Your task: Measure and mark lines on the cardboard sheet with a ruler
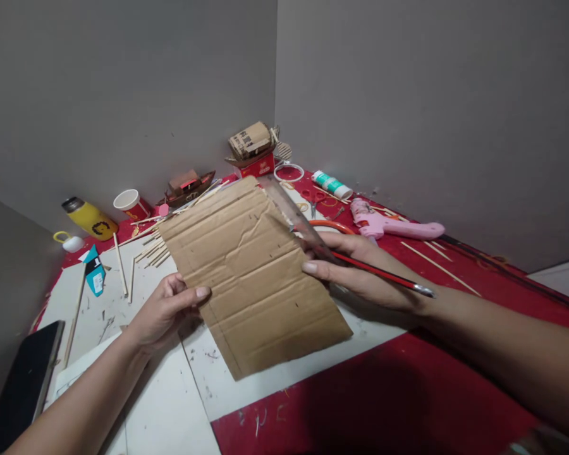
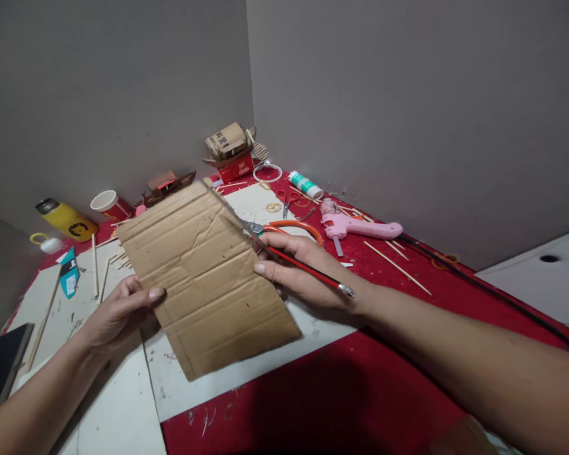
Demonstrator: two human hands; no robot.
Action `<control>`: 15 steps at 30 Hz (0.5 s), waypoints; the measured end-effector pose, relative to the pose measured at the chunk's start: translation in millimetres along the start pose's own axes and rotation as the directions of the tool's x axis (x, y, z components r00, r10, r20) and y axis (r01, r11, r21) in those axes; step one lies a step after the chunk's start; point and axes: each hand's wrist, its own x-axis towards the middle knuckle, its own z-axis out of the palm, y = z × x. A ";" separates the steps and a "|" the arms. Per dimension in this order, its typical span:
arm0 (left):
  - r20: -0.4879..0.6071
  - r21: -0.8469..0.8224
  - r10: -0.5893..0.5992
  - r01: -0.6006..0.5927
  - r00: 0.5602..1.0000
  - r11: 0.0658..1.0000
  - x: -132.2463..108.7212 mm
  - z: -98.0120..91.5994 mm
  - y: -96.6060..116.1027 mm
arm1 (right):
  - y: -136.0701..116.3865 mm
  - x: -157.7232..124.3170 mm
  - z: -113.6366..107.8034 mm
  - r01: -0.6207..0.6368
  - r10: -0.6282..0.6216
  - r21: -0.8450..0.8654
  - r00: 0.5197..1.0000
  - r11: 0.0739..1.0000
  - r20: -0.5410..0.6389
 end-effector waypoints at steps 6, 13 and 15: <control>0.182 0.080 -0.087 0.073 0.980 0.994 -0.4 0.7 -1.2 | -4.2 0.3 5.8 -0.057 0.078 0.147 0.987 0.987 -0.142; 0.081 0.132 -0.132 0.120 0.988 0.984 3.7 -3.2 1.6 | -0.3 1.5 -4.8 0.025 -0.085 -0.234 0.965 0.972 -0.248; 0.050 0.173 -0.184 0.173 0.982 0.970 6.5 -7.9 2.8 | -1.5 0.2 -8.8 0.105 -0.201 -0.346 0.946 0.932 -0.253</control>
